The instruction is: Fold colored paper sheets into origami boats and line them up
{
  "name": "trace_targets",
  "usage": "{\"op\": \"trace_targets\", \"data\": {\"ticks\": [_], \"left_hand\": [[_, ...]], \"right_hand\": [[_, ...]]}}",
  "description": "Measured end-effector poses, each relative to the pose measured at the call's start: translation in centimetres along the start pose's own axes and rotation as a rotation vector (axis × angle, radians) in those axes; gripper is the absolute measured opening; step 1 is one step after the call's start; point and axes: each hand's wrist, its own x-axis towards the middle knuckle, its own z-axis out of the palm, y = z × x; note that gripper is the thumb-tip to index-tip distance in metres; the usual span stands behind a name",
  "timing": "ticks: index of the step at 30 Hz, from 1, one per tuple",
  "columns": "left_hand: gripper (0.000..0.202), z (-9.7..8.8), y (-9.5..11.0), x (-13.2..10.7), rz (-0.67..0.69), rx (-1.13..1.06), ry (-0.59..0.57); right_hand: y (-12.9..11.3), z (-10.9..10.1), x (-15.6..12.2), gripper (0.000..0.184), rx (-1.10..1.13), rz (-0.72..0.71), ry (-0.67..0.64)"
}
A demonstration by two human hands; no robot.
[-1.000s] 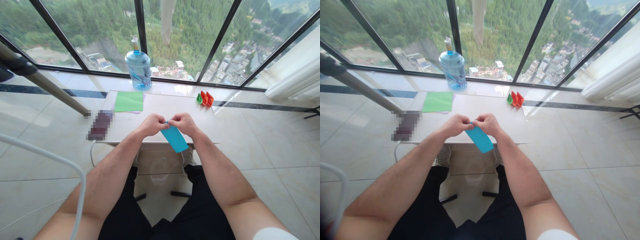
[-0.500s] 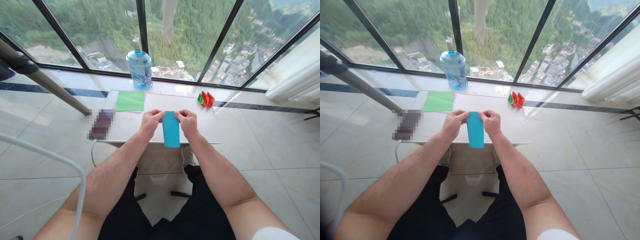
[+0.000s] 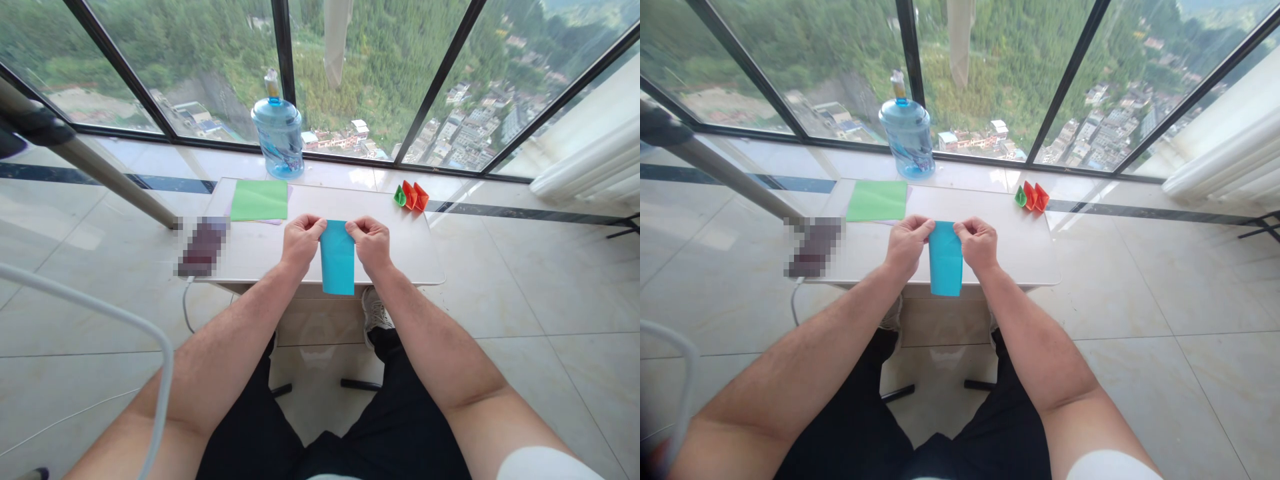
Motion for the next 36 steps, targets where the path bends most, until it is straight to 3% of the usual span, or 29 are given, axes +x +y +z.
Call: {"op": "trace_targets", "data": {"ticks": [5,14,20,32,36], "left_hand": [[0.042,-0.1,0.1,-0.3,-0.129,-0.032,-0.172],[0.033,-0.2,0.2,0.1,-0.040,0.122,-0.103],[0.045,-0.3,-0.2,-0.5,-0.152,0.111,-0.281],[0.040,-0.7,-0.1,-0.2,-0.101,0.204,-0.223],[0.046,-0.5,-0.3,-0.5,-0.131,0.192,-0.293]], "right_hand": [[0.2,-0.5,0.3,0.027,0.058,-0.027,-0.004],[0.6,-0.5,1.0,0.030,0.037,-0.019,0.053],[0.6,-0.6,1.1,0.035,0.043,0.011,0.058],[1.3,-2.4,3.0,0.037,0.158,0.113,0.160],[1.9,-2.0,3.2,0.039,0.193,0.126,0.137]]}}
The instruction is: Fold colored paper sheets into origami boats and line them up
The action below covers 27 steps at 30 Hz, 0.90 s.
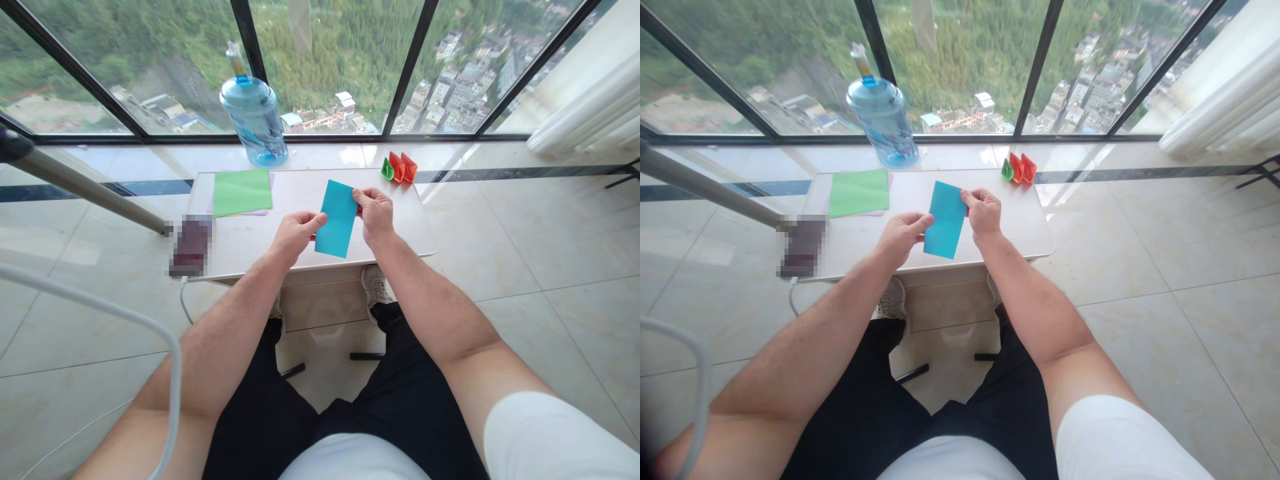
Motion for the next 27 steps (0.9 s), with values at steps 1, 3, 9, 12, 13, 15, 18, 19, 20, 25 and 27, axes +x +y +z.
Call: {"op": "trace_targets", "data": {"ticks": [1,3,9,12,13,15,18,19,20,25,27], "left_hand": [[0.046,0.0,0.0,0.0,-0.007,0.009,-0.025],[0.042,-0.1,0.0,0.0,-0.004,0.042,-0.037],[0.033,-0.8,0.5,0.6,0.034,0.113,0.027],[0.031,-1.0,0.6,0.8,0.033,0.119,0.037],[0.029,-1.1,0.5,0.9,0.035,0.131,0.040],[0.027,-1.2,0.6,0.9,0.039,0.175,0.049],[0.022,-1.5,0.7,0.8,0.052,0.257,0.055],[0.020,-1.5,0.8,0.8,0.061,0.285,0.055],[0.018,-1.6,0.8,0.8,0.071,0.311,0.055],[0.011,-2.0,1.2,0.8,0.048,0.489,0.023],[0.013,-2.0,1.3,0.8,0.026,0.582,0.007]], "right_hand": [[0.1,0.0,0.1,0.040,0.002,-0.004,-0.009],[0.3,0.0,0.3,0.041,0.007,-0.011,-0.005],[0.5,-0.6,1.1,0.039,0.054,-0.028,0.085],[0.7,-0.7,1.3,0.042,0.013,-0.039,0.077],[0.7,-0.7,1.4,0.043,0.007,-0.042,0.079],[0.8,-0.7,1.5,0.043,0.011,-0.042,0.092],[0.6,-0.8,1.6,0.041,0.041,-0.022,0.130],[0.6,-0.8,1.6,0.039,0.057,-0.013,0.145],[0.5,-0.8,1.5,0.038,0.079,-0.004,0.159],[-0.1,-0.2,0.8,0.032,0.222,0.012,0.222],[-0.3,0.0,0.5,0.030,0.266,0.019,0.231]]}}
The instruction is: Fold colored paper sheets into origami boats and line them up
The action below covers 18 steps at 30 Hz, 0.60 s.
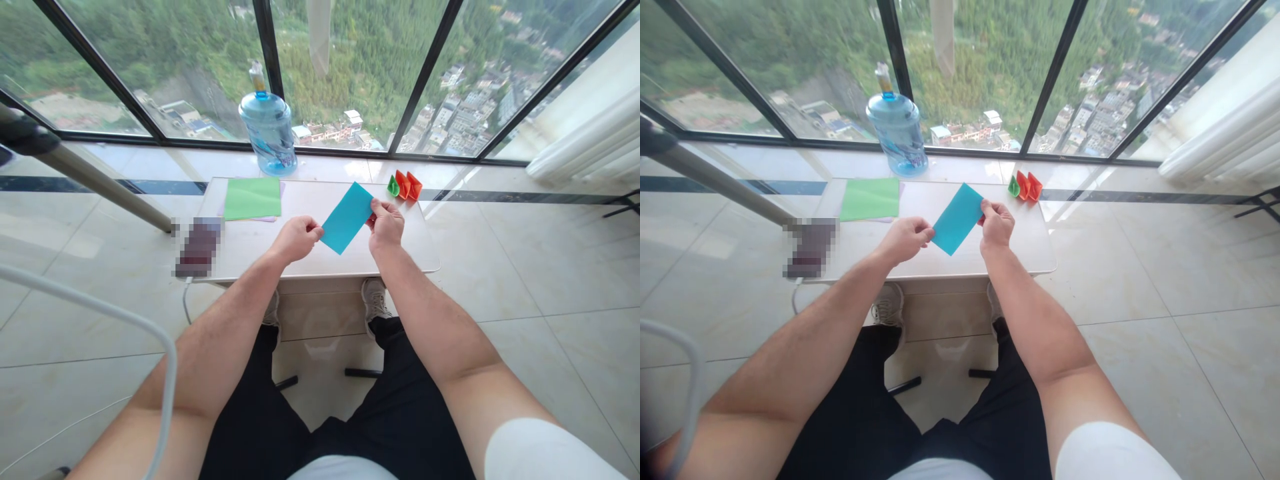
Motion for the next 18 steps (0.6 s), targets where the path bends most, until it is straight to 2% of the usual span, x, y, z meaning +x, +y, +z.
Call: {"op": "trace_targets", "data": {"ticks": [2,5,8,10,12,15,16,18], "left_hand": [[0.015,0.1,0.0,0.0,0.005,0.039,-0.006],[0.018,0.6,0.1,0.1,0.062,-0.120,-0.002],[0.022,0.8,-0.1,0.4,0.079,-0.249,0.099],[0.019,0.6,-0.3,0.6,0.097,-0.163,0.187],[0.017,0.1,-0.5,0.6,0.183,0.036,0.250],[0.020,-0.3,-0.5,0.2,0.401,0.419,0.271],[0.022,-0.3,-0.4,0.0,0.467,0.527,0.247],[0.025,0.1,-0.1,-0.4,0.549,0.674,0.208]], "right_hand": [[0.0,0.2,-0.4,0.029,0.022,0.011,-0.002],[0.5,0.4,-0.9,0.029,0.020,0.017,-0.027],[1.1,0.4,-1.0,0.028,-0.045,0.016,-0.081],[1.2,0.2,-1.0,0.025,-0.177,-0.036,-0.134],[0.8,-0.2,-1.0,0.027,-0.390,-0.204,-0.200],[-0.3,-0.5,-1.7,0.043,-0.792,-0.687,-0.322],[-0.6,-0.6,-2.1,0.041,-0.905,-0.806,-0.389],[-1.0,-0.6,-3.0,0.029,-1.073,-0.934,-0.550]]}}
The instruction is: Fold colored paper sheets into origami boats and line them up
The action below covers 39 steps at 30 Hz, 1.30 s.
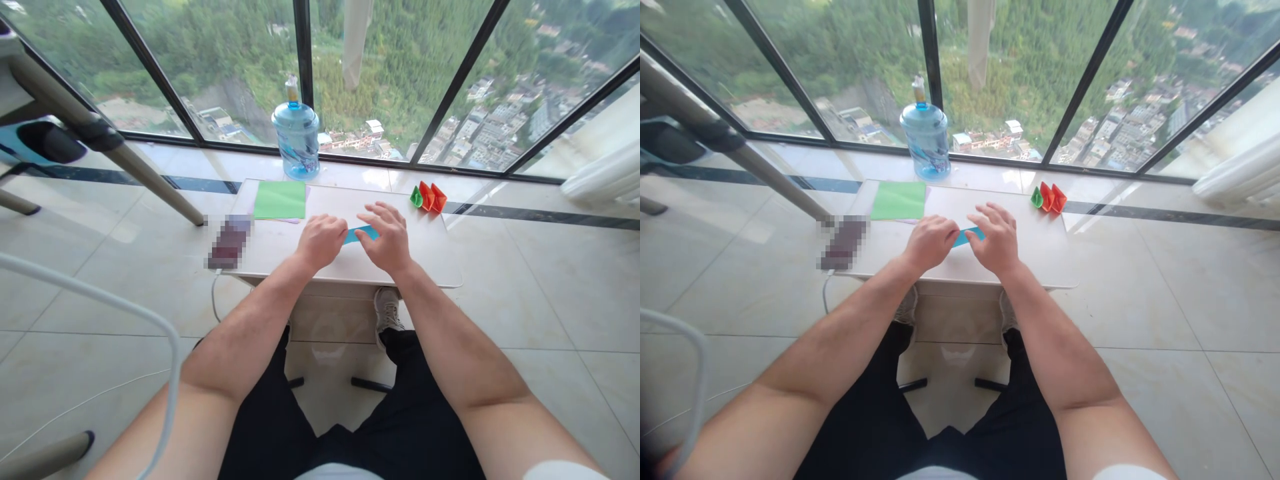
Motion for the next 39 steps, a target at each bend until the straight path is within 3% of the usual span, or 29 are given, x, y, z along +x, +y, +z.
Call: {"op": "trace_targets", "data": {"ticks": [2,5,17,21,24,27,30,32,34,39], "left_hand": [[0.023,0.2,0.6,-0.1,0.072,0.065,-0.022],[0.024,0.4,1.2,-0.3,0.099,0.105,-0.013],[0.020,-0.3,0.5,0.1,0.032,0.057,0.005],[0.019,-0.8,-0.6,0.0,-0.055,0.035,0.009],[0.020,-1.2,-1.4,-0.1,-0.112,0.024,0.018],[0.020,-1.3,-1.7,-0.1,-0.118,-0.012,0.014],[0.020,-1.0,-1.3,0.0,-0.075,-0.075,0.001],[0.020,-0.7,-1.0,0.0,-0.045,-0.111,-0.002],[0.019,-0.4,-0.6,0.1,-0.035,-0.139,0.008],[0.022,0.1,0.5,0.2,-0.005,-0.140,-0.012]], "right_hand": [[-0.7,0.0,-0.3,0.020,-0.074,-0.076,-0.100],[-1.2,0.3,-0.5,0.024,-0.144,-0.097,-0.163],[0.2,-0.3,0.1,0.030,-0.253,-0.108,-0.161],[2.0,-1.2,0.3,0.021,-0.209,-0.027,-0.123],[3.0,-1.9,0.4,0.021,-0.151,0.122,-0.042],[3.1,-2.1,0.5,0.021,0.021,0.200,0.030],[2.2,-1.6,0.5,0.035,0.264,0.154,-0.059],[1.4,-1.0,0.5,0.026,0.331,0.193,-0.164],[0.8,-0.4,0.4,0.017,0.309,0.240,-0.215],[-0.1,0.4,0.0,0.018,0.202,0.210,-0.208]]}}
